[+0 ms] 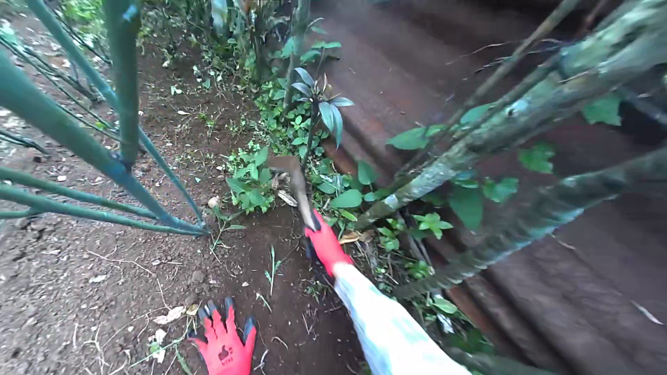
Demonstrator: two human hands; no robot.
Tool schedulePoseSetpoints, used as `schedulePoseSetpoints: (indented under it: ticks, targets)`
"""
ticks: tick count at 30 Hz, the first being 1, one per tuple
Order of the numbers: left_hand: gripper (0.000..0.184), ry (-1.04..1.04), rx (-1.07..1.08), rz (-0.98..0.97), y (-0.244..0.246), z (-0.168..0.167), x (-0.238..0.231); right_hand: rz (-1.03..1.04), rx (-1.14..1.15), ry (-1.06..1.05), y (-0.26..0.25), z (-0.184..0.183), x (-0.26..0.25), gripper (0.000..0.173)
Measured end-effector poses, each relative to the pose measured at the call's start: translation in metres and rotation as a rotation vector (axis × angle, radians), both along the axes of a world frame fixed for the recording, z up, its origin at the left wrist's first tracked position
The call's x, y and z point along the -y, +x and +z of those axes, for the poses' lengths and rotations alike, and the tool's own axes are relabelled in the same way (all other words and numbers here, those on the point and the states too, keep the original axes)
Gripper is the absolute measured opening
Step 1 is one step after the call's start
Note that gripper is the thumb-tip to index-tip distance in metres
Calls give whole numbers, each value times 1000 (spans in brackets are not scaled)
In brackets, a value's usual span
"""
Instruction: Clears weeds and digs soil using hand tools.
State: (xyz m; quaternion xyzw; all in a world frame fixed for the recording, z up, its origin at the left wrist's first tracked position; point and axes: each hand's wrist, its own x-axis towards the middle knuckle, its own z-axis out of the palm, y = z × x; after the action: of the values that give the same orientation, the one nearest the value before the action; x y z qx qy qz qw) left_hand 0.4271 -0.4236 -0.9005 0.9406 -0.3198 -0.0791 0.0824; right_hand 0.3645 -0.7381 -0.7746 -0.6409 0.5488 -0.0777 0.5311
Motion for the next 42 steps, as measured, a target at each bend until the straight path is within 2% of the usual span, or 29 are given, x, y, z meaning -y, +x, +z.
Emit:
schedulePoseSetpoints:
  ticks: [2, 3, 4, 6, 8, 9, 10, 12, 14, 15, 17, 18, 20, 22, 24, 26, 28, 29, 30, 32, 34, 36, 37, 39, 42]
  targets:
    - [93, 11, -19, 11, -2, -3, -1, -72, 72, 44, 46, -38, 2, 67]
    - [94, 22, -28, 13, -1, -2, -3, -78, 96, 85, 46, -55, -24, 71]
    - [95, 24, -32, 13, 0, -1, -5, -71, 83, 119, 28, -63, -60, 75]
    - [97, -2, -25, 3, 0, -1, -2, -53, -43, 147, -47, -53, -112, 77]
    - [98, -26, -33, -13, 1, 2, -2, 44, -183, 228, -113, -29, -121, 77]
    - [98, -47, -26, -15, -1, 1, 0, 95, -209, 189, -125, -13, -109, 74]
    - [98, -56, -24, -17, -3, 2, -1, 141, -228, 108, -121, 5, -94, 73]
    - [98, -54, -32, -11, 1, 5, -2, 159, -193, -60, -74, 27, -55, 74]
    - [98, -59, -15, -9, 3, 3, -1, 92, -121, -105, -12, 19, -22, 72]
    - [98, -60, -7, -9, 3, 1, -2, 48, -98, -76, 9, -2, -22, 73]
    - [99, -53, -12, -5, 2, 0, -9, 7, -53, 60, 11, -51, -72, 78]
    - [100, -65, 6, -7, 3, -1, -8, 10, -63, 114, -8, -60, -102, 80]
    - [100, -75, 25, -4, 6, -3, -4, 119, -173, 179, -60, -50, -128, 81]
    - [100, -46, -15, 4, 2, 0, -5, 270, -322, 154, -92, -18, -113, 79]
    - [100, -57, -2, 7, 1, 1, -4, 297, -328, 23, -70, 6, -76, 74]
    - [100, -76, 16, 5, 1, -1, -4, 176, -189, -71, -16, 5, -38, 68]
    - [100, -88, 34, 5, 4, -4, -4, 57, -17, -74, 35, -22, -27, 65]
    - [99, -82, 26, 5, 2, -4, -6, 35, 63, -44, 42, -44, -44, 67]
    - [99, -73, 14, 2, 1, -2, -8, 54, 93, -1, 34, -62, -72, 69]
    - [97, -51, -49, 2, 2, 3, -6, 190, -83, 78, -26, -63, -118, 77]
    - [94, 37, -139, 0, 3, 11, -6, 351, -312, 152, -94, -36, -131, 80]
    - [91, 130, -190, -2, 3, 18, -1, 402, -426, 68, -116, -6, -106, 76]
    - [91, 115, -197, -2, 3, 19, -2, 393, -422, -26, -104, 5, -86, 74]
    - [95, 28, -160, -6, 1, 18, -5, 327, -334, -175, -43, 22, -36, 70]
    - [98, -10, -116, -15, 2, 12, -6, 138, -164, -211, 65, 14, 28, 69]
